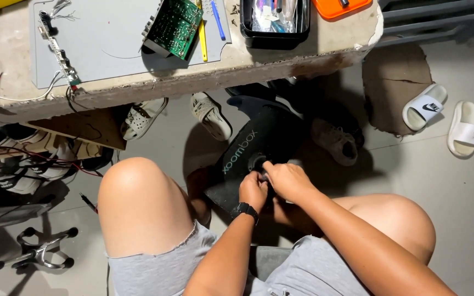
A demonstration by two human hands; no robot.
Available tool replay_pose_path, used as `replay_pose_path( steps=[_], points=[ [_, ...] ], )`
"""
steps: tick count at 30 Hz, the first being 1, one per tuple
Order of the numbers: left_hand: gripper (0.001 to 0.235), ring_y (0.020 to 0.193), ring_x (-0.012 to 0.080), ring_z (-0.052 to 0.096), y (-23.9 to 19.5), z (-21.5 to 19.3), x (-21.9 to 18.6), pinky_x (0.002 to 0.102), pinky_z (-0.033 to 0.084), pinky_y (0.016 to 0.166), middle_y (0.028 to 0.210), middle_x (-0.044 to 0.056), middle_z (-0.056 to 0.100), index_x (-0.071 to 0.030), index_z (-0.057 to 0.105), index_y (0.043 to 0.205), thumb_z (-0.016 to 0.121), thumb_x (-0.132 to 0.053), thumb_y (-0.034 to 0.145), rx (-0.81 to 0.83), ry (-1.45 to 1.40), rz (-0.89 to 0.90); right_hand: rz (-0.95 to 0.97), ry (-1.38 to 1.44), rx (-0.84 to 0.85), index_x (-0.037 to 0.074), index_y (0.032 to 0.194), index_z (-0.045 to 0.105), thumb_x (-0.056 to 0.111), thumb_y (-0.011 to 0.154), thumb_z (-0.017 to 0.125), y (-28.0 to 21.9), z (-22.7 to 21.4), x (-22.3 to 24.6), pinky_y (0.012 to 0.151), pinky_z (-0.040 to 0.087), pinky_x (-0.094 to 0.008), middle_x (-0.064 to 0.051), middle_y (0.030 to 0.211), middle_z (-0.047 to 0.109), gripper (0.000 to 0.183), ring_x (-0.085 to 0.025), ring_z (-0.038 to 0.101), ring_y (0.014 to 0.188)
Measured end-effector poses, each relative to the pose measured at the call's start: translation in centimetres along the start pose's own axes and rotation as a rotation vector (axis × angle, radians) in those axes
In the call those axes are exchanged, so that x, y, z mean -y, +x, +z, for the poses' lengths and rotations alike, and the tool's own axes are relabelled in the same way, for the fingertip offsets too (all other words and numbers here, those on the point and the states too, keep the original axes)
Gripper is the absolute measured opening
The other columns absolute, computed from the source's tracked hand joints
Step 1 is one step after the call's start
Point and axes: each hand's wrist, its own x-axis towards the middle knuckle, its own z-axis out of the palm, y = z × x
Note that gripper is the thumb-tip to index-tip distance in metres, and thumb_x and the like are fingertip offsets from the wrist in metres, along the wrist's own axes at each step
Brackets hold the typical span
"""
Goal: The person uses a soldering iron on a green circuit board, then sets it down and uses a screwdriver to work on a black Xoombox device. The person manipulates the circuit board and the Xoombox while seated on the floor.
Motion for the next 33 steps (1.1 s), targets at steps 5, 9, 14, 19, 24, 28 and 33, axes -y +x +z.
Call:
replay_pose_path(
  steps=[5, 9, 14, 19, 24, 28, 33],
  points=[
    [0.017, 0.106, 0.0404, 0.081, 0.2, 0.4, 0.3, 0.052, 0.069, 0.093, 0.095, 0.012, 0.071, -0.017, 0.069, 0.107, 0.083, -0.021, 0.1, -0.004, 0.004, 0.029, -0.15, -0.011, -0.018, 0.018, 0.118, 0.068, 0.021, 0.104, 0.075, -1.3, -2.9, 2.0, 0.095, 0.063, -0.044, -0.005, 0.105, 0.072, 0.016, -0.032, 0.073, 0.109],
    [0.014, 0.107, 0.0405, 0.08, -0.1, 0.0, 0.0, 0.05, 0.068, 0.095, 0.097, 0.012, 0.07, -0.018, 0.07, 0.108, 0.08, -0.026, 0.103, 0.006, 0.015, 0.047, 0.012, -0.03, 0.02, 0.012, 0.123, 0.066, 0.034, 0.109, 0.073, -0.2, -0.8, 1.0, 0.087, 0.067, -0.047, -0.012, 0.104, 0.069, 0.027, -0.034, 0.076, 0.103],
    [0.011, 0.105, 0.0339, 0.082, -0.5, -0.5, -0.6, 0.047, 0.07, 0.094, 0.098, 0.009, 0.072, -0.023, 0.074, 0.111, 0.081, -0.024, 0.104, -0.013, 0.04, 0.063, -0.051, -0.058, -0.017, 0.016, 0.121, 0.064, 0.026, 0.112, 0.065, -0.3, -0.3, 0.1, 0.088, 0.067, -0.048, -0.008, 0.096, 0.073, 0.014, -0.034, 0.079, 0.098],
    [0.009, 0.105, 0.0341, 0.082, -0.4, -0.2, -0.6, 0.047, 0.07, 0.093, 0.101, 0.009, 0.072, -0.025, 0.075, 0.112, 0.08, -0.025, 0.104, -0.02, 0.048, 0.055, -0.076, 0.073, -0.015, 0.017, 0.119, 0.065, 0.02, 0.109, 0.066, -0.9, -0.7, 0.6, 0.095, 0.064, -0.044, -0.008, 0.107, 0.068, 0.011, -0.034, 0.072, 0.11],
    [0.01, 0.103, 0.0327, 0.082, -0.5, -0.2, -1.0, 0.046, 0.07, 0.092, 0.1, 0.007, 0.073, -0.027, 0.078, 0.114, 0.081, -0.026, 0.104, -0.034, 0.061, 0.051, 0.014, -0.005, 0.034, 0.011, 0.126, 0.065, 0.021, 0.113, 0.065, -1.2, -0.9, 0.3, 0.087, 0.069, -0.05, -0.014, 0.101, 0.075, 0.017, -0.037, 0.082, 0.1],
    [0.009, 0.102, 0.0332, 0.082, -0.4, 0.2, -0.6, 0.046, 0.07, 0.091, 0.097, 0.007, 0.071, -0.028, 0.079, 0.112, 0.081, -0.025, 0.103, -0.058, 0.08, 0.068, -0.103, 0.034, 0.033, 0.014, 0.123, 0.064, 0.006, 0.094, 0.087, -1.7, -3.0, 1.1, 0.099, 0.066, -0.047, -0.01, 0.112, 0.068, 0.037, -0.037, 0.074, 0.115],
    [0.01, 0.099, 0.0312, 0.081, -0.5, 0.1, -0.6, 0.045, 0.069, 0.091, 0.094, 0.004, 0.071, -0.032, 0.081, 0.111, 0.081, -0.027, 0.102, -0.062, 0.05, 0.069, 0.009, -0.012, 0.025, 0.007, 0.123, 0.064, 0.025, 0.118, 0.058, -1.3, -0.6, 0.0, 0.081, 0.071, -0.052, -0.015, 0.088, 0.074, 0.019, -0.037, 0.083, 0.09]
  ],
)
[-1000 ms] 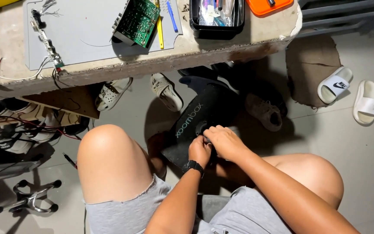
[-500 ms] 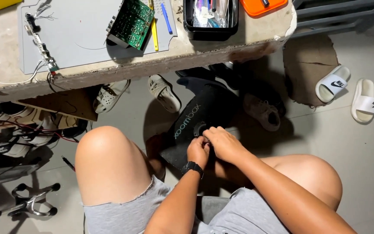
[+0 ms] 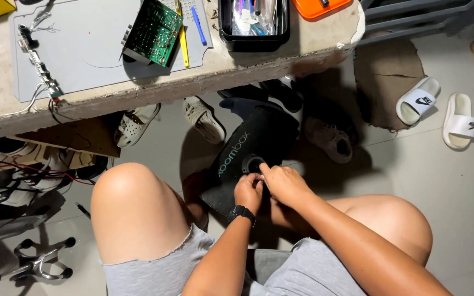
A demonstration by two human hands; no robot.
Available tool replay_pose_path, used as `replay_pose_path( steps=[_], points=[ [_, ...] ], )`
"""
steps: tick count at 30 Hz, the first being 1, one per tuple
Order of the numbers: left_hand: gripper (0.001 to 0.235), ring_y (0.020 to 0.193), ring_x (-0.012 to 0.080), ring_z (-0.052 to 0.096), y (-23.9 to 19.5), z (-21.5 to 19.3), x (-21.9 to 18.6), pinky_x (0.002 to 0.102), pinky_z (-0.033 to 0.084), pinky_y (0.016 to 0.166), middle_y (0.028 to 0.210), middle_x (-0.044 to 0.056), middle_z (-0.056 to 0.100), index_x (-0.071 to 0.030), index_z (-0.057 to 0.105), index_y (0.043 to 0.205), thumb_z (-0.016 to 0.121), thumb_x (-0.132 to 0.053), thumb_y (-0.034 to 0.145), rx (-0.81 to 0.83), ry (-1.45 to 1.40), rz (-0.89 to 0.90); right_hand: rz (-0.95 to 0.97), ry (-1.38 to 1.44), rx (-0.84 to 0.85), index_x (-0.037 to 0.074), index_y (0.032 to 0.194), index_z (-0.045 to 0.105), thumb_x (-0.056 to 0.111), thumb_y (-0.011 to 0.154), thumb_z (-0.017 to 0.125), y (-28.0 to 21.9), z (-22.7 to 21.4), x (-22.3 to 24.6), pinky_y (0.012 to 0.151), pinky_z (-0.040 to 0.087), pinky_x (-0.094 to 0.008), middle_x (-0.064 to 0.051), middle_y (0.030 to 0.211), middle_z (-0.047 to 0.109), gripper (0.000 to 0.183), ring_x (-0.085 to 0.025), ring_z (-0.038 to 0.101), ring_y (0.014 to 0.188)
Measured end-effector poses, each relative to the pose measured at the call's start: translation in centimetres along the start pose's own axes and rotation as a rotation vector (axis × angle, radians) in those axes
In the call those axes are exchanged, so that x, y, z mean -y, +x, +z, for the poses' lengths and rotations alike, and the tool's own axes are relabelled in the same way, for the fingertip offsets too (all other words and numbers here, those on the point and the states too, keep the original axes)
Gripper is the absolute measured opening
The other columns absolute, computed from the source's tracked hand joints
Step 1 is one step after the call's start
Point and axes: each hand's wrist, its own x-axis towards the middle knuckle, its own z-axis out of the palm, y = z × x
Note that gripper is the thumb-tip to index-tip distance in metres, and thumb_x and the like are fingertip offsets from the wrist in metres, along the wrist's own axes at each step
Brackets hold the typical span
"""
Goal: The person uses a soldering iron on a green circuit board, then sets it down and uses a screwdriver to work on a black Xoombox device. The person manipulates the circuit board and the Xoombox while seated on the floor.
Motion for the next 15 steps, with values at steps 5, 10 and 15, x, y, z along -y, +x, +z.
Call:
replay_pose_path(
  steps=[5, 10, 15],
  points=[
    [0.012, 0.098, 0.0309, 0.082, 0.1, -0.1, -0.1, 0.044, 0.069, 0.089, 0.094, 0.006, 0.073, -0.029, 0.083, 0.112, 0.083, -0.026, 0.101, -0.018, -0.006, 0.002, -0.073, 0.064, -0.057, 0.009, 0.119, 0.068, 0.009, 0.104, 0.071, -0.3, -1.5, 0.8, 0.092, 0.069, -0.05, -0.014, 0.106, 0.067, 0.016, -0.04, 0.076, 0.108],
    [0.014, 0.099, 0.0312, 0.082, 0.2, -0.2, -0.2, 0.045, 0.069, 0.091, 0.093, 0.004, 0.072, -0.029, 0.083, 0.114, 0.084, -0.027, 0.1, 0.008, -0.029, -0.019, 0.026, 0.045, -0.016, 0.01, 0.118, 0.071, 0.022, 0.108, 0.074, 0.5, 0.6, 0.0, 0.084, 0.07, -0.049, -0.012, 0.1, 0.069, 0.016, -0.036, 0.081, 0.098],
    [0.01, 0.099, 0.0298, 0.082, 0.3, -0.5, -0.7, 0.044, 0.07, 0.091, 0.091, 0.004, 0.071, -0.03, 0.083, 0.109, 0.084, -0.026, 0.1, 0.01, -0.011, -0.047, -0.065, -0.036, 0.061, 0.019, 0.121, 0.076, 0.015, 0.077, 0.103, 0.3, -1.6, 0.2, 0.105, 0.065, -0.049, -0.007, 0.112, 0.074, 0.052, -0.032, 0.076, 0.117]
  ],
)
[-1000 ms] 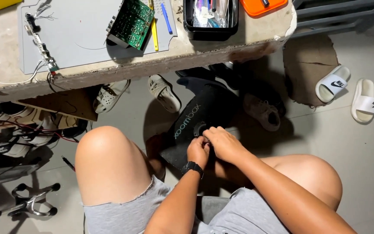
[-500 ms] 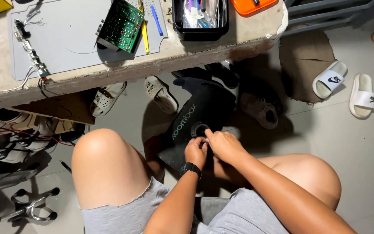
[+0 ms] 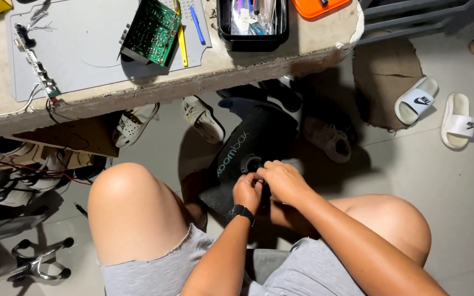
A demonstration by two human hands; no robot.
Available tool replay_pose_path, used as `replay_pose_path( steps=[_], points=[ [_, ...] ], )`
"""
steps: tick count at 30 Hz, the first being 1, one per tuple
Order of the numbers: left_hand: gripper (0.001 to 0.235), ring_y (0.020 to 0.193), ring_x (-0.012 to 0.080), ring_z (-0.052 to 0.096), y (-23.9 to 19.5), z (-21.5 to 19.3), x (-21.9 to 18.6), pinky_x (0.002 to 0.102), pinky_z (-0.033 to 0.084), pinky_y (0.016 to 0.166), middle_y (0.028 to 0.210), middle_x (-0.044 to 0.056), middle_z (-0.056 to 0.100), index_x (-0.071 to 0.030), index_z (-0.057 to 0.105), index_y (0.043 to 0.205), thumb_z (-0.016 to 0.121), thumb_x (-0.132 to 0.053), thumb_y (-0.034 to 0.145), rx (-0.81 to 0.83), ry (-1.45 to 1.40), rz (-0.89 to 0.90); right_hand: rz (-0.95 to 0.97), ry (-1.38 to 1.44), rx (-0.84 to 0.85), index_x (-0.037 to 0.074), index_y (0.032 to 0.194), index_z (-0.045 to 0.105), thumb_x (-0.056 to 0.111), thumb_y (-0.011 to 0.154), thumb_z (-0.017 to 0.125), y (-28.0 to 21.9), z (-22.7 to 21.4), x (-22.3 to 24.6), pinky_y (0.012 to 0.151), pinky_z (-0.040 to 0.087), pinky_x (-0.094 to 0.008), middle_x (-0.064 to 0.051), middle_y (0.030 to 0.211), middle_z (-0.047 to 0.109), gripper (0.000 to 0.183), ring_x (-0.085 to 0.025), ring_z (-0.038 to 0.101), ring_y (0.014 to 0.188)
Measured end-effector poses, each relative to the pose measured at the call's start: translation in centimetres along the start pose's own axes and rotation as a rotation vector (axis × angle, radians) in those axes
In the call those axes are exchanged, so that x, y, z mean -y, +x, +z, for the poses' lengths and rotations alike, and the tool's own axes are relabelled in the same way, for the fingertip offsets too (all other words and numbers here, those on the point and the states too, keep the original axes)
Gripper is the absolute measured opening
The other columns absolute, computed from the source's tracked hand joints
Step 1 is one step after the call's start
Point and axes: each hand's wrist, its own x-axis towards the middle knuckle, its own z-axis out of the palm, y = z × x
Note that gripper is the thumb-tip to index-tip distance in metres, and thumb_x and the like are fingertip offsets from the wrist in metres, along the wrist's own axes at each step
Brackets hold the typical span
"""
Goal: The person uses a soldering iron on a green circuit board, then sets it down and uses a screwdriver to work on a black Xoombox device. The person manipulates the circuit board and the Xoombox while seated on the floor.
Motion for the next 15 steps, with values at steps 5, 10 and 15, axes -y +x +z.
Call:
replay_pose_path(
  steps=[5, 10, 15],
  points=[
    [0.009, 0.097, 0.03, 0.082, 0.2, 1.0, 1.2, 0.043, 0.07, 0.089, 0.091, 0.004, 0.072, -0.028, 0.082, 0.107, 0.086, -0.029, 0.099, -0.036, 0.024, 0.046, 0.166, 0.124, -0.044, 0.021, 0.126, 0.08, 0.018, 0.103, 0.076, 0.3, -0.8, -2.8, 0.101, 0.066, -0.049, -0.006, 0.111, 0.081, 0.023, -0.031, 0.08, 0.116],
    [0.012, 0.101, 0.0315, 0.081, 0.8, 2.0, 1.7, 0.043, 0.069, 0.091, 0.096, 0.007, 0.072, -0.023, 0.078, 0.104, 0.087, -0.03, 0.099, -0.039, 0.102, 0.148, 0.284, 0.151, -0.052, 0.022, 0.13, 0.081, 0.025, 0.106, 0.071, 0.2, -0.8, -4.9, 0.1, 0.067, -0.052, -0.006, 0.115, 0.084, 0.027, -0.033, 0.083, 0.117],
    [0.03, 0.103, 0.0362, 0.08, 0.7, 2.5, 0.4, 0.048, 0.068, 0.092, 0.099, 0.01, 0.07, -0.018, 0.066, 0.103, 0.076, -0.047, 0.108, -0.074, 0.315, 0.162, 0.314, 0.172, -0.027, 0.017, 0.134, 0.083, 0.024, 0.106, 0.069, 0.6, 0.7, -5.3, 0.099, 0.068, -0.056, -0.012, 0.117, 0.088, 0.031, -0.04, 0.085, 0.116]
  ],
)
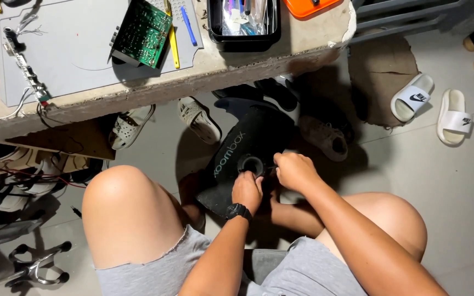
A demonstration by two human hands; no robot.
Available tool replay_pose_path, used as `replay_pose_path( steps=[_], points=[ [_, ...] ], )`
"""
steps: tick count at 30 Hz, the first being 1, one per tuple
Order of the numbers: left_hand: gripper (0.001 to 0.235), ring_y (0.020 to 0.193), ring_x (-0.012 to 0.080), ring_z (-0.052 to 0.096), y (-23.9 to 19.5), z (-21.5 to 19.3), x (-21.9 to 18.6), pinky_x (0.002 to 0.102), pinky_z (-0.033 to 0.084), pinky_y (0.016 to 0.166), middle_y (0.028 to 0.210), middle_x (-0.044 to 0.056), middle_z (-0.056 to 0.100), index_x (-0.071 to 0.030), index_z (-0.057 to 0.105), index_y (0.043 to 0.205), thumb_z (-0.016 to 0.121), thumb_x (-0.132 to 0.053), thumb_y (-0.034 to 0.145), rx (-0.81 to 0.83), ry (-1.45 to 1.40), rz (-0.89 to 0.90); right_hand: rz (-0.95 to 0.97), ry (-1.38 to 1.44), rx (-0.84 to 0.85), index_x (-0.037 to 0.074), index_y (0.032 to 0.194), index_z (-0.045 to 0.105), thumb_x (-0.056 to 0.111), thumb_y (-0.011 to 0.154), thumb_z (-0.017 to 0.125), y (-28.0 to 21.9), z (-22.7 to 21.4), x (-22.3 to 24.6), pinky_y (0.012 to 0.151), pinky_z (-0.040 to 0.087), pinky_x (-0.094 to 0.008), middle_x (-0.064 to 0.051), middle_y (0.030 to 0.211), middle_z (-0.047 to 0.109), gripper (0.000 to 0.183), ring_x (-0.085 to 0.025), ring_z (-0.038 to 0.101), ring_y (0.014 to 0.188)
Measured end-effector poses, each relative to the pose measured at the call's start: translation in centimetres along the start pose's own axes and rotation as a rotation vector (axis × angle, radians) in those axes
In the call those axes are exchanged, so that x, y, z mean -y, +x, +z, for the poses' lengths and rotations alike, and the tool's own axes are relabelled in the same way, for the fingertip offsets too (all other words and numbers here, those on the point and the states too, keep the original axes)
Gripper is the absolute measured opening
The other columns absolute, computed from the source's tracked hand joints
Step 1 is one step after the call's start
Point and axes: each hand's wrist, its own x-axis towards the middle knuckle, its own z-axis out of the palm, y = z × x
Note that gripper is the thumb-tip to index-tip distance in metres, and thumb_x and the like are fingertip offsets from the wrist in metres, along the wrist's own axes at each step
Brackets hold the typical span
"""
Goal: The person uses a soldering iron on a green circuit board, then sets it down and uses a screwdriver to work on a black Xoombox device. The person manipulates the circuit board and the Xoombox while seated on the floor.
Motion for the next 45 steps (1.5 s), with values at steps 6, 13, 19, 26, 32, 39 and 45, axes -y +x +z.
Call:
replay_pose_path(
  steps=[6, 13, 19, 26, 32, 39, 45],
  points=[
    [0.03, 0.105, 0.0461, 0.081, 1.3, 1.0, 1.3, 0.055, 0.067, 0.091, 0.099, 0.019, 0.076, -0.01, 0.063, 0.109, 0.06, -0.039, 0.116, -0.084, -0.38, -0.299, 0.014, -0.044, -0.014, 0.017, 0.137, 0.082, 0.031, 0.108, 0.068, 1.0, 0.7, -0.1, 0.098, 0.068, -0.058, -0.016, 0.116, 0.088, 0.035, -0.043, 0.085, 0.115],
    [0.02, 0.113, 0.0451, 0.081, 4.3, -1.4, 3.4, 0.056, 0.065, 0.097, 0.106, 0.021, 0.08, -0.009, 0.067, 0.109, 0.07, -0.027, 0.099, -0.2, -0.633, -0.578, 0.024, -0.024, -0.005, 0.015, 0.138, 0.083, 0.027, 0.107, 0.069, 0.6, -0.1, 0.5, 0.101, 0.068, -0.059, -0.018, 0.119, 0.088, 0.036, -0.045, 0.084, 0.117],
    [0.023, 0.086, 0.0241, 0.083, 4.1, -1.7, 2.8, 0.043, 0.066, 0.086, 0.095, 0.011, 0.083, -0.011, 0.076, 0.114, 0.057, -0.019, 0.102, -0.165, -0.852, -0.624, 0.016, -0.007, -0.014, 0.016, 0.137, 0.084, 0.026, 0.106, 0.068, 0.7, 0.1, 0.7, 0.1, 0.068, -0.059, -0.018, 0.119, 0.088, 0.036, -0.046, 0.085, 0.117],
    [0.029, 0.091, 0.0286, 0.081, 4.8, -3.2, 2.7, 0.044, 0.065, 0.089, 0.095, 0.012, 0.082, -0.007, 0.082, 0.115, 0.061, -0.021, 0.1, -0.148, -0.857, -0.608, 0.008, -0.007, -0.017, 0.01, 0.132, 0.085, 0.026, 0.107, 0.067, 0.6, -0.1, 0.9, 0.097, 0.069, -0.06, -0.022, 0.112, 0.088, 0.035, -0.047, 0.085, 0.111],
    [0.02, 0.107, 0.038, 0.083, 5.4, -3.1, 0.7, 0.052, 0.066, 0.097, 0.097, 0.015, 0.086, -0.014, 0.084, 0.106, 0.075, -0.025, 0.092, -0.097, -0.577, -0.315, 0.02, -0.031, -0.007, 0.005, 0.122, 0.086, 0.028, 0.107, 0.065, 0.7, -0.8, 2.7, 0.096, 0.068, -0.061, -0.026, 0.108, 0.087, 0.035, -0.05, 0.085, 0.11],
    [0.029, 0.11, 0.0321, 0.086, 5.9, -8.1, -4.2, 0.046, 0.071, 0.098, 0.11, 0.007, 0.09, -0.022, 0.089, 0.13, 0.073, -0.031, 0.107, 0.345, -0.011, 0.3, 0.255, 0.199, 0.08, 0.003, 0.126, 0.087, 0.04, 0.106, 0.06, 3.0, -0.2, 2.1, 0.107, 0.063, -0.066, -0.03, 0.121, 0.085, 0.05, -0.052, 0.08, 0.126],
    [0.028, 0.107, 0.0399, 0.084, 5.7, -8.0, -3.2, 0.053, 0.071, 0.094, 0.103, 0.012, 0.088, -0.025, 0.093, 0.115, 0.067, -0.036, 0.111, 0.34, 0.049, 0.361, 0.395, 0.349, 0.263, -0.006, 0.149, 0.076, 0.039, 0.108, 0.053, 2.5, -3.1, 3.2, 0.12, 0.058, -0.064, -0.033, 0.145, 0.077, 0.065, -0.048, 0.069, 0.147]
  ],
)
